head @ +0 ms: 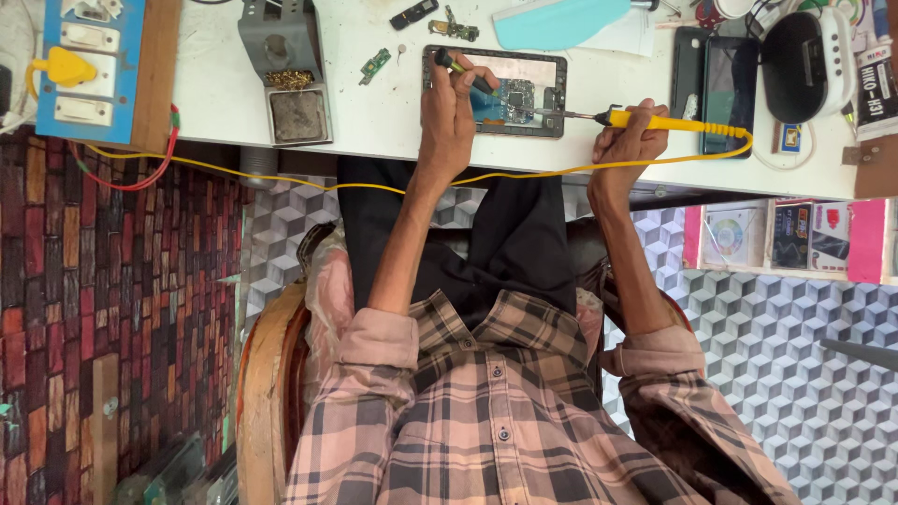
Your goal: The person uses a soldering iron and a small tool to work on a circuit board placed on a smartphone screen. They repeatedly apply heat and manipulate components on the board while seated at a cluttered workbench.
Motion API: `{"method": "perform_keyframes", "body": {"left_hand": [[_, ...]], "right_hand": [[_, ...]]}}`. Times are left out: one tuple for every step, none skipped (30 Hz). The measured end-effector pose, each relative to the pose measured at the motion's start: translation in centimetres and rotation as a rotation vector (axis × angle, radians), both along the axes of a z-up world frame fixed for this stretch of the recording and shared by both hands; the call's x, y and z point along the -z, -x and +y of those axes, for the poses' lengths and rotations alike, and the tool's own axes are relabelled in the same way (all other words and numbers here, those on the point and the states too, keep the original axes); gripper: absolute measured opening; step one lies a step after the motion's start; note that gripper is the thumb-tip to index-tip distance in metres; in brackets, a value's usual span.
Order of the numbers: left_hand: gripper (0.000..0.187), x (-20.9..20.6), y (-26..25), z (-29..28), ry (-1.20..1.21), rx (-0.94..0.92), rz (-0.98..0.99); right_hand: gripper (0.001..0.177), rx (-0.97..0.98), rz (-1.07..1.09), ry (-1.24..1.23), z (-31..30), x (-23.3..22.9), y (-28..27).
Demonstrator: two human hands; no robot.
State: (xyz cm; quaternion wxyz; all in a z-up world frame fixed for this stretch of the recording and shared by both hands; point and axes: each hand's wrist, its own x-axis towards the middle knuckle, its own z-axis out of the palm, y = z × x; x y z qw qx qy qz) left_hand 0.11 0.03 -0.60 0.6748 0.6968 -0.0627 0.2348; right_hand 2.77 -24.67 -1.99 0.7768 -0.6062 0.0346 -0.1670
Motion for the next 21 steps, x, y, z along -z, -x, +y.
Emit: {"method": "perform_keyframes", "body": {"left_hand": [[0.021, 0.1, 0.0, 0.0, -0.002, 0.008, 0.015], [0.022, 0.1, -0.1, 0.0, -0.005, 0.015, 0.03], [0.022, 0.1, -0.1, 0.0, -0.004, 0.017, 0.023], [0.022, 0.1, -0.1, -0.1, -0.004, 0.018, 0.015], [0.022, 0.2, 0.0, 0.0, -0.006, 0.015, 0.008], [0.022, 0.1, 0.0, 0.0, -0.001, 0.016, 0.01], [0.022, 0.1, 0.0, 0.0, 0.003, 0.013, 0.013], [0.022, 0.0, 0.0, 0.0, 0.007, 0.01, 0.015], [0.023, 0.0, -0.1, 0.1, 0.0, 0.01, 0.006], [0.024, -0.1, -0.3, 0.2, -0.006, 0.01, -0.003], [0.025, 0.1, 0.0, 0.2, -0.011, 0.018, -0.003], [0.024, 0.2, 0.2, 0.2, -0.011, 0.014, 0.009], [0.024, 0.2, 0.1, 0.2, -0.011, 0.015, 0.013], [0.024, 0.1, 0.0, 0.1, -0.011, 0.016, 0.017], [0.024, -0.1, -0.1, 0.1, -0.019, 0.007, 0.006], [0.024, -0.3, -0.1, 0.0, -0.027, -0.002, -0.005], [0.024, -0.4, 0.0, 0.1, -0.037, -0.014, -0.014], [0.023, -0.6, 0.2, 0.2, -0.036, -0.01, -0.009], [0.022, -0.7, 0.2, 0.2, -0.035, -0.007, -0.006], [0.022, -0.8, 0.2, 0.2, -0.034, -0.004, -0.003], [0.022, -0.8, 0.2, 0.2, -0.023, 0.001, 0.017]], "right_hand": [[0.03, 0.001, -0.004, 0.006, 0.1, -0.1, 0.0], [0.03, 0.003, -0.009, 0.011, 0.1, -0.1, 0.1], [0.03, 0.003, -0.014, 0.017, 0.2, -0.2, 0.1], [0.03, 0.013, -0.027, 0.025, 0.2, -0.3, 0.3], [0.029, 0.019, -0.039, 0.03, 0.4, -0.3, 0.4], [0.029, 0.026, -0.051, 0.036, 0.6, -0.4, 0.6], [0.03, 0.053, -0.061, 0.083, 0.8, -0.5, 0.8], [0.03, 0.079, -0.07, 0.131, 0.9, -0.7, 0.9], [0.031, 0.105, -0.079, 0.179, 1.2, -1.0, 0.9], [0.035, 0.121, -0.146, 0.273, 1.5, -1.3, 0.8], [0.039, 0.138, -0.205, 0.367, 1.6, -1.6, 1.2], [0.044, 0.15, -0.264, 0.459, 1.7, -1.9, 1.5], [0.041, 0.167, -0.255, 0.523, 2.0, -2.4, 1.7], [0.038, 0.182, -0.246, 0.585, 2.4, -3.0, 1.8], [0.035, 0.197, -0.24, 0.645, 2.8, -3.8, 1.8], [0.034, 0.17, -0.244, 0.68, 3.1, -4.7, 1.8], [0.032, 0.139, -0.248, 0.713, 3.5, -5.6, 1.9], [0.03, 0.107, -0.251, 0.746, 3.8, -6.5, 1.9], [0.028, 0.071, -0.245, 0.777, 4.1, -7.3, 1.7], [0.027, 0.035, -0.24, 0.808, 4.4, -8.1, 1.4], [0.025, -0.003, -0.234, 0.84, 4.7, -8.6, 1.1]]}}
